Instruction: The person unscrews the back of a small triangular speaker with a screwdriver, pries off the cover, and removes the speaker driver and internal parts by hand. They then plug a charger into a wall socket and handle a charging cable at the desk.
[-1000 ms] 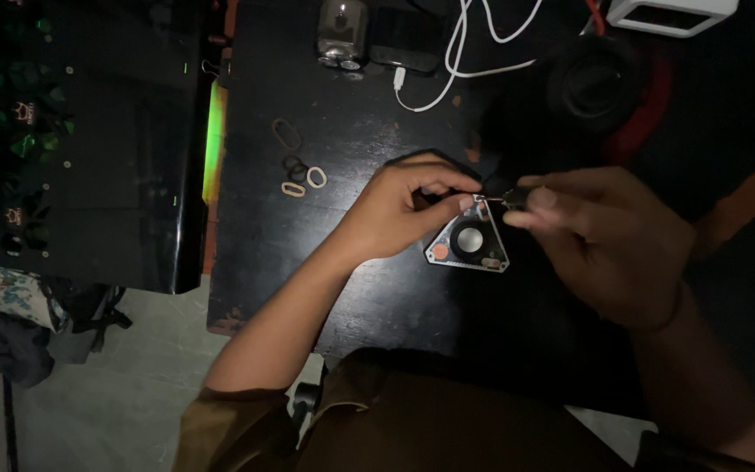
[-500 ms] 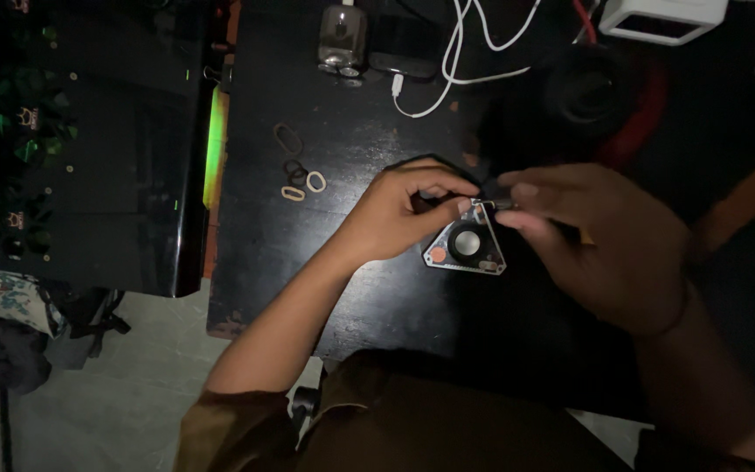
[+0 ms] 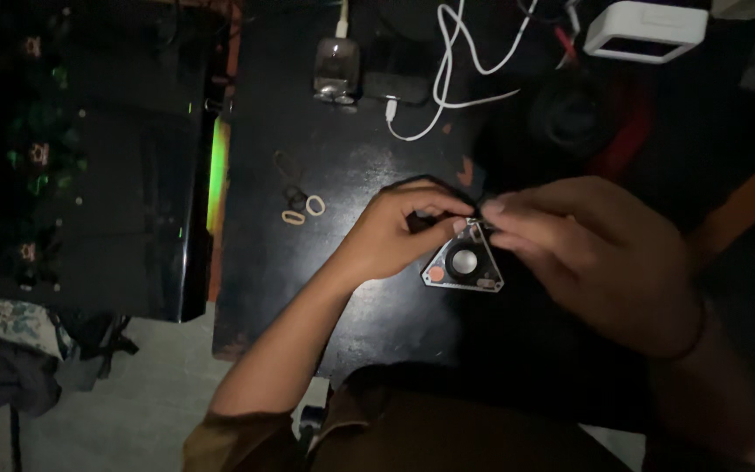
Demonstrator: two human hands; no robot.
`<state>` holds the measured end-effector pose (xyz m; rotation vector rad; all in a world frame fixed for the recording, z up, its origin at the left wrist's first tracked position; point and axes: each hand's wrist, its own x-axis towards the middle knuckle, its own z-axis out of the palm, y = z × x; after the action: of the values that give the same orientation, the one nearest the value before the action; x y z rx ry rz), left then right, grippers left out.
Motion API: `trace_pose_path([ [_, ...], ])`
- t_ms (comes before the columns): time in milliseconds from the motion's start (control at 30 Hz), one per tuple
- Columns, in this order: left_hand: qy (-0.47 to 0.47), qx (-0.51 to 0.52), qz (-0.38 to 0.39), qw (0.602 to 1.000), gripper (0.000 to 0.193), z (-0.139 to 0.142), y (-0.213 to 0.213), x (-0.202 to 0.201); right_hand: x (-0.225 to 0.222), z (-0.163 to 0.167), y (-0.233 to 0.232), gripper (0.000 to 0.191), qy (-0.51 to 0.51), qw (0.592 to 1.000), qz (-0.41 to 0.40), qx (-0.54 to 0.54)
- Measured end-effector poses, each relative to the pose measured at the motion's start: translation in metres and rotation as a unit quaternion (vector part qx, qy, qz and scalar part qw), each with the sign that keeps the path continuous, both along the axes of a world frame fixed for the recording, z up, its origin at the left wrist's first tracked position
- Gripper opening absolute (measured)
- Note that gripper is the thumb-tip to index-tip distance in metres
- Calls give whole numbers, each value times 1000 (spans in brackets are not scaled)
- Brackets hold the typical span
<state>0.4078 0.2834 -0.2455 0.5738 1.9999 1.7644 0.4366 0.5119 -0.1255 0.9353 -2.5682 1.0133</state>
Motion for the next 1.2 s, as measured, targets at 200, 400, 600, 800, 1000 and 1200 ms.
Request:
trace_pose_path([
  [200, -32, -4, 7, 999, 19, -2, -1, -5, -5, -12, 1, 43, -14, 999, -26, 23],
  [400, -33, -7, 5, 999, 20, -7, -9, -1, -3, -21, -3, 40, 4, 1000, 14, -9],
  [600, -75, 0, 8, 997, 20, -11, -14, 5, 8, -27, -11, 39, -12, 1000, 2, -2],
  [800, -36, 19, 9, 999, 20, -16, -14, 6, 7, -26, -17, 35, 15, 1000, -3, -18],
  [1000, 34, 11, 8, 999, 19, -7, -13, 17, 24, -11, -8, 27, 12, 1000, 11, -12],
  [1200, -26, 1, 4, 1000, 18, 2, -14, 27, 35, 1, -6, 33, -24, 1000, 1, 11],
])
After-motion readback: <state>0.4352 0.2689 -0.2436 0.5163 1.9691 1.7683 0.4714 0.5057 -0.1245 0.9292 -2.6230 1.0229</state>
